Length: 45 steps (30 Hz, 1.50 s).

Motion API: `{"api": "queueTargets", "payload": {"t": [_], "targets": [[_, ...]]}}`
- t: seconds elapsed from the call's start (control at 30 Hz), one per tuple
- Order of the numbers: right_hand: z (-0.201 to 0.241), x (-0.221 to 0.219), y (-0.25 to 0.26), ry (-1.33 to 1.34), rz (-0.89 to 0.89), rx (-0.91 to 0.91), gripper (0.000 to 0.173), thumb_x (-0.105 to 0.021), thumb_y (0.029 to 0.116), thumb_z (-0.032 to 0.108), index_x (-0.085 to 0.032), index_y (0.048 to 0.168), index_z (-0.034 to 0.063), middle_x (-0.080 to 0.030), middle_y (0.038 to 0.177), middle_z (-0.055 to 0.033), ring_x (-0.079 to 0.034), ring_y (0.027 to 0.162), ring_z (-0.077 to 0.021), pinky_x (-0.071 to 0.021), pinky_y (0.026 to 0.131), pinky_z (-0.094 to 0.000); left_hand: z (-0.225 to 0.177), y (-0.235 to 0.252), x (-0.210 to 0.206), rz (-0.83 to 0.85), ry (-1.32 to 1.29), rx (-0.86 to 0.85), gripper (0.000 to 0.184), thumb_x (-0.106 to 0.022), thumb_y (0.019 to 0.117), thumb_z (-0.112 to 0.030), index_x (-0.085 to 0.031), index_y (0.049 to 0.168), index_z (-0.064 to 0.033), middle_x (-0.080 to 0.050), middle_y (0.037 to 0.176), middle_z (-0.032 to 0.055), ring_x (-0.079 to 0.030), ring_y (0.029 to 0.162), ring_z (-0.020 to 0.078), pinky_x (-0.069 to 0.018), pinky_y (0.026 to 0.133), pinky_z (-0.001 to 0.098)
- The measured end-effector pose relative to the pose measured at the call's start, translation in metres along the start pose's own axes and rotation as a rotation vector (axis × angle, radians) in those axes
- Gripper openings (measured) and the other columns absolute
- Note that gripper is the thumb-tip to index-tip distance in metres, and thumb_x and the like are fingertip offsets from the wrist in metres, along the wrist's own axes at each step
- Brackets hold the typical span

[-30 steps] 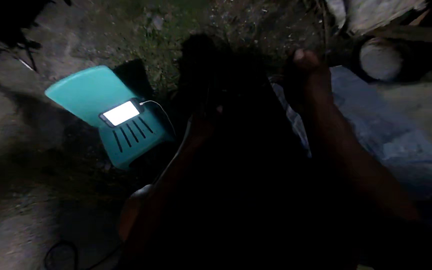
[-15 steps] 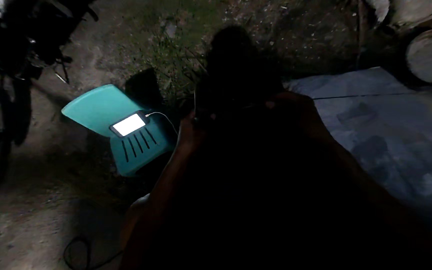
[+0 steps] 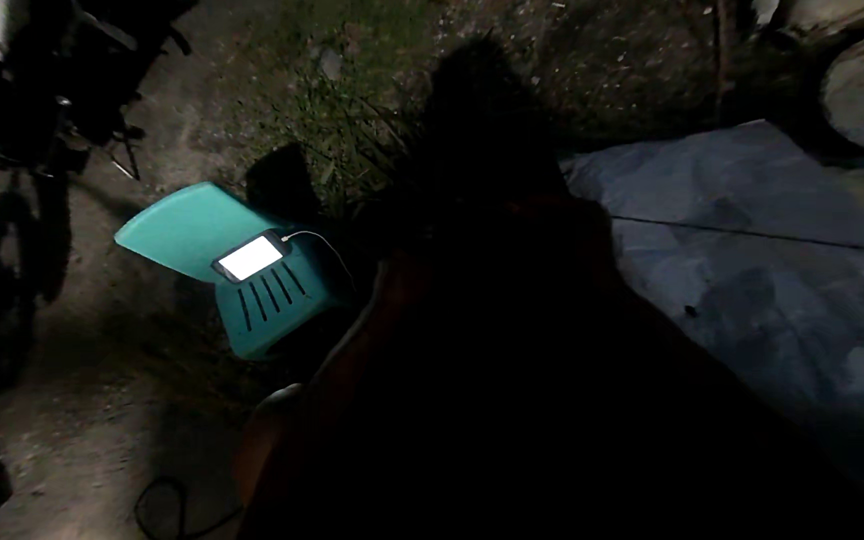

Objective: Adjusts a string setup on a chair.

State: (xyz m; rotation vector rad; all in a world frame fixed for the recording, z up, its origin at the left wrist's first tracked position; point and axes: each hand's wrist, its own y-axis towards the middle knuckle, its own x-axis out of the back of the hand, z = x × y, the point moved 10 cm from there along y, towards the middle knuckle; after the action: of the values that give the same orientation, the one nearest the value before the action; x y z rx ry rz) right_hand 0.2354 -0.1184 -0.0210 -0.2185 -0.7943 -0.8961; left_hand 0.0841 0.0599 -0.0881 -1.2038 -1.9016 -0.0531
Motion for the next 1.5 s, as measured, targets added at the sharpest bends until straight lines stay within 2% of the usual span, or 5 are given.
{"api": "queueTargets", "payload": {"t": [0.3, 0.6, 1.0, 1.13, 1.5], "targets": [[0.011, 0.052, -0.005, 0.233, -0.099, -0.072, 0.027, -0.059, 0.1045, 0.023, -0.069, 0.109, -0.001, -0.071, 0.092, -0.0063, -0.066, 0.078, -0.0049, -0.0562, 0.074, -0.0252, 0.016, 0.0, -0.01, 0.01, -0.413, 0.163, 0.051, -0.032, 0.1115, -0.046, -0.057, 0.125, -0.0037, -0.057, 0.077, 0.0083, -0.053, 0.055, 0.0151, -0.0494, 0.051, 0.0318], [0.065, 0.005, -0.025, 0.259, -0.026, -0.108, 0.027, -0.059, 0.1043, 0.024, -0.072, 0.11, 0.0007, -0.073, 0.094, -0.0069, -0.067, 0.081, -0.0074, -0.0572, 0.077, -0.0291, -0.063, -0.058, 0.012, -0.086, -0.16, -0.416, 0.037, -0.043, 0.1106, -0.026, -0.064, 0.12, 0.0028, -0.068, 0.1, 0.0179, -0.068, 0.091, 0.0274, -0.0567, 0.082, 0.049], [0.049, 0.039, -0.032, 0.297, -0.098, -0.097, 0.024, -0.056, 0.1056, 0.023, -0.069, 0.106, 0.0026, -0.074, 0.092, -0.0014, -0.069, 0.079, -0.0039, -0.0603, 0.074, -0.0262, 0.04, -0.006, 0.011, 0.003, -0.173, 0.11, 0.056, -0.035, 0.1116, -0.043, -0.058, 0.135, 0.0016, -0.062, 0.128, 0.0278, -0.06, 0.12, 0.0412, -0.0464, 0.103, 0.0615], [0.047, 0.04, -0.032, 0.371, -0.079, -0.026, 0.022, -0.057, 0.1051, 0.017, -0.067, 0.114, -0.0003, -0.073, 0.097, -0.0035, -0.07, 0.084, -0.0044, -0.0609, 0.076, -0.0238, 0.021, -0.024, 0.012, -0.021, -0.413, 0.126, 0.052, -0.035, 0.111, -0.046, -0.059, 0.131, -0.0046, -0.062, 0.099, 0.0163, -0.06, 0.076, 0.0237, -0.0527, 0.066, 0.0415], [0.097, 0.007, -0.048, 0.172, -0.085, 0.19, 0.024, -0.062, 0.1015, 0.017, -0.073, 0.109, -0.0034, -0.073, 0.101, -0.0133, -0.069, 0.091, -0.0089, -0.0553, 0.086, -0.0248, -0.063, -0.084, 0.027, -0.056, -0.18, -0.522, 0.039, -0.038, 0.1117, -0.023, -0.062, 0.126, 0.004, -0.068, 0.109, 0.0195, -0.067, 0.098, 0.0276, -0.0552, 0.089, 0.0482]]}}
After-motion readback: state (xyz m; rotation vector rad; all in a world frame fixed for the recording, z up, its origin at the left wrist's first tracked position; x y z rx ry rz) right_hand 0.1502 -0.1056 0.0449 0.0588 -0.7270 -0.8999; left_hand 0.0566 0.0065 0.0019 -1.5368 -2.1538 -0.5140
